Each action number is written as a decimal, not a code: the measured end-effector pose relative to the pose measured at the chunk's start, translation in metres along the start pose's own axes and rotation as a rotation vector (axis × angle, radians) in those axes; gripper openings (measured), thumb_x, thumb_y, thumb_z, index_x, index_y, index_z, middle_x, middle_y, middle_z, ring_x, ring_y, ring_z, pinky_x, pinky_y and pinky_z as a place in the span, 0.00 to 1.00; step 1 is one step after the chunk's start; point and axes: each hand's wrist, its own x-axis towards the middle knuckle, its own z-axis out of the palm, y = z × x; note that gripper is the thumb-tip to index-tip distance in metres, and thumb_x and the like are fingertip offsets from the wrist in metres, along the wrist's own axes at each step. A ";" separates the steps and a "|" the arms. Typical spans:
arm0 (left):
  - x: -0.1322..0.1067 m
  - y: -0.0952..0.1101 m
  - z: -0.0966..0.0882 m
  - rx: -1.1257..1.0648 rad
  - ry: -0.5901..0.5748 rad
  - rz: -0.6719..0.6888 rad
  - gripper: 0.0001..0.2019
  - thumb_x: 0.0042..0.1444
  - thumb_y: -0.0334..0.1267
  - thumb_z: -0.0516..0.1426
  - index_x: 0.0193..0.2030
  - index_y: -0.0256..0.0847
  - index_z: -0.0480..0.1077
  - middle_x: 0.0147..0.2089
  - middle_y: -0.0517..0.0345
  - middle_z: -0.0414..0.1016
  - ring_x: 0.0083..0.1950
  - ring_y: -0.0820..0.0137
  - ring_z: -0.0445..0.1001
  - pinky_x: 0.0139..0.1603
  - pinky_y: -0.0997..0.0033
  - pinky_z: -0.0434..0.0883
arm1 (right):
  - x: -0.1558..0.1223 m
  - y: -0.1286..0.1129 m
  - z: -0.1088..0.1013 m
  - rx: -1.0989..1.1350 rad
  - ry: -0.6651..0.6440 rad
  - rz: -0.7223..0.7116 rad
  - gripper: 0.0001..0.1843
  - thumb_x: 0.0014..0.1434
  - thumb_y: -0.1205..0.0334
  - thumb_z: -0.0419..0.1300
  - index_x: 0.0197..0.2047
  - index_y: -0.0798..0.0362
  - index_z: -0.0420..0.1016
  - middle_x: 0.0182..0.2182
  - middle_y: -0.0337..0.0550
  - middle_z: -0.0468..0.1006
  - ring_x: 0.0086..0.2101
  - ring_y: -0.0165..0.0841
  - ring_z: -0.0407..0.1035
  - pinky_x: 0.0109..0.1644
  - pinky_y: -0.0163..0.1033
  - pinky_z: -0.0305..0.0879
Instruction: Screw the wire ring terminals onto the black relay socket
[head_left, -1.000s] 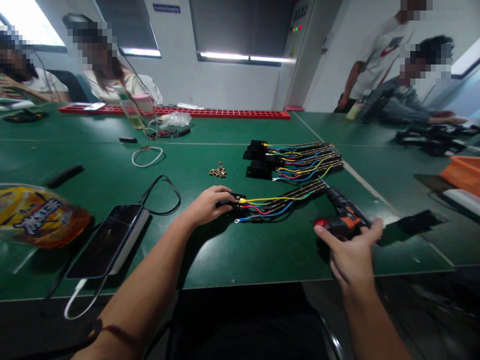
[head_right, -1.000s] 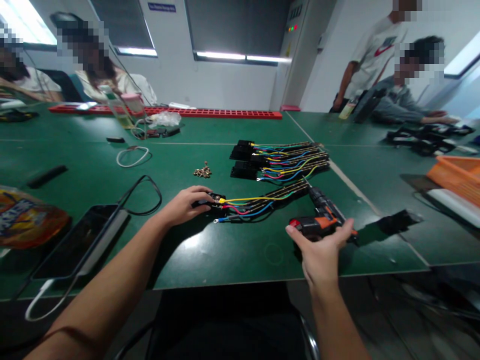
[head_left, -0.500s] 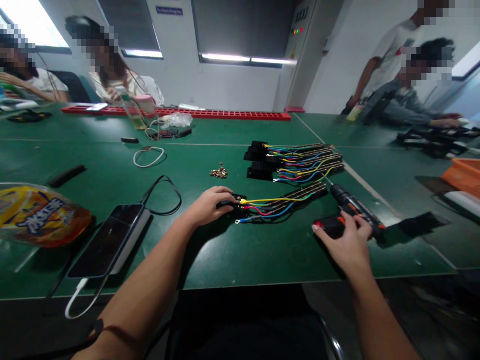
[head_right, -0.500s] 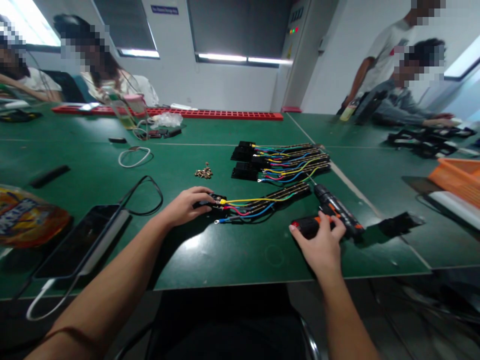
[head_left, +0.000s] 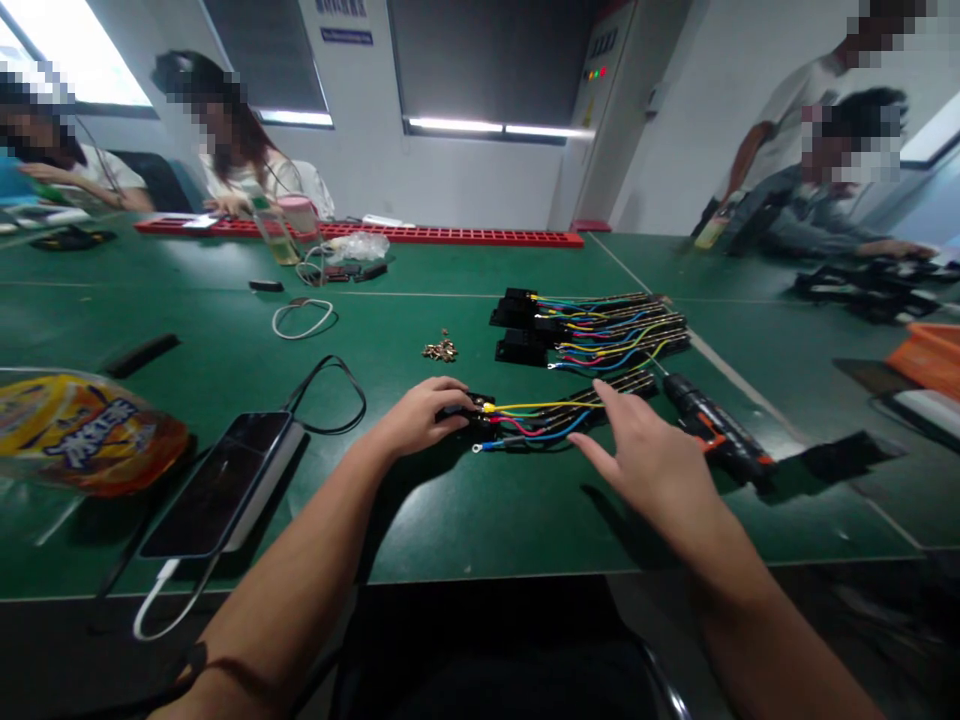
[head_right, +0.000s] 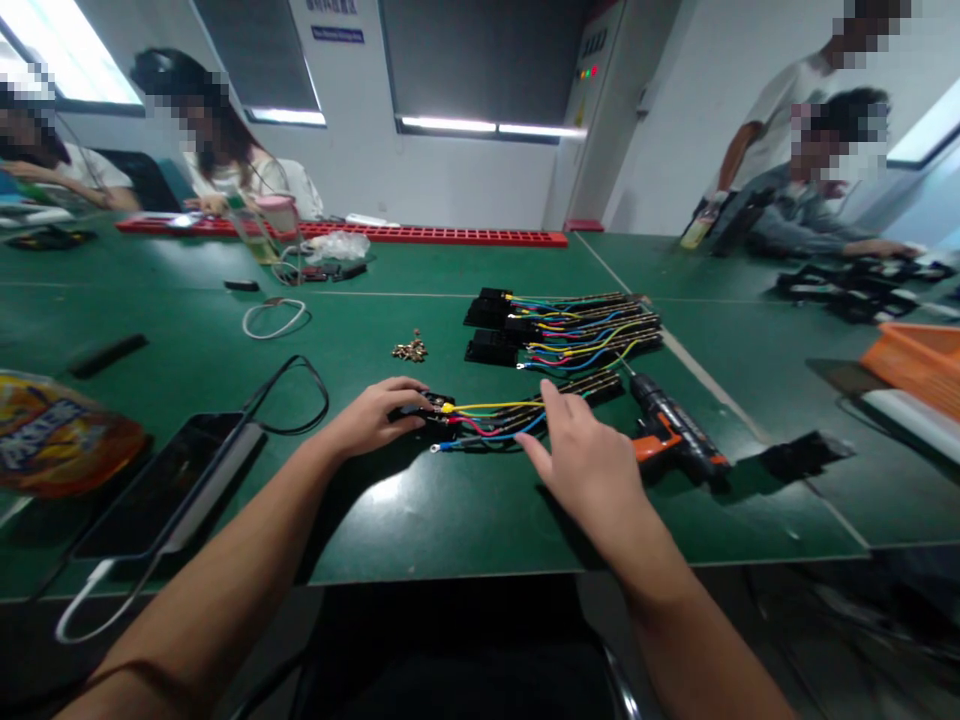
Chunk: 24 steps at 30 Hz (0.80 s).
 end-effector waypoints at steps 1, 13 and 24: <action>0.000 0.000 0.000 -0.002 -0.002 0.000 0.10 0.63 0.37 0.58 0.50 0.44 0.76 0.57 0.49 0.71 0.58 0.61 0.72 0.61 0.55 0.70 | 0.007 -0.010 -0.002 -0.007 0.006 -0.100 0.34 0.62 0.46 0.62 0.65 0.56 0.66 0.46 0.57 0.76 0.38 0.44 0.72 0.35 0.41 0.65; -0.003 0.000 0.006 0.020 0.051 -0.076 0.20 0.60 0.42 0.59 0.56 0.41 0.63 0.53 0.49 0.71 0.52 0.60 0.71 0.54 0.57 0.70 | 0.036 -0.058 0.073 0.025 -0.082 -0.889 0.19 0.66 0.49 0.57 0.33 0.56 0.73 0.31 0.49 0.76 0.34 0.38 0.68 0.35 0.41 0.53; -0.001 0.000 0.008 0.003 0.054 -0.082 0.20 0.63 0.47 0.54 0.57 0.38 0.63 0.53 0.46 0.71 0.52 0.58 0.70 0.56 0.56 0.68 | 0.029 -0.053 0.095 0.034 0.074 -0.819 0.14 0.68 0.67 0.54 0.31 0.57 0.74 0.30 0.49 0.73 0.33 0.36 0.61 0.37 0.43 0.47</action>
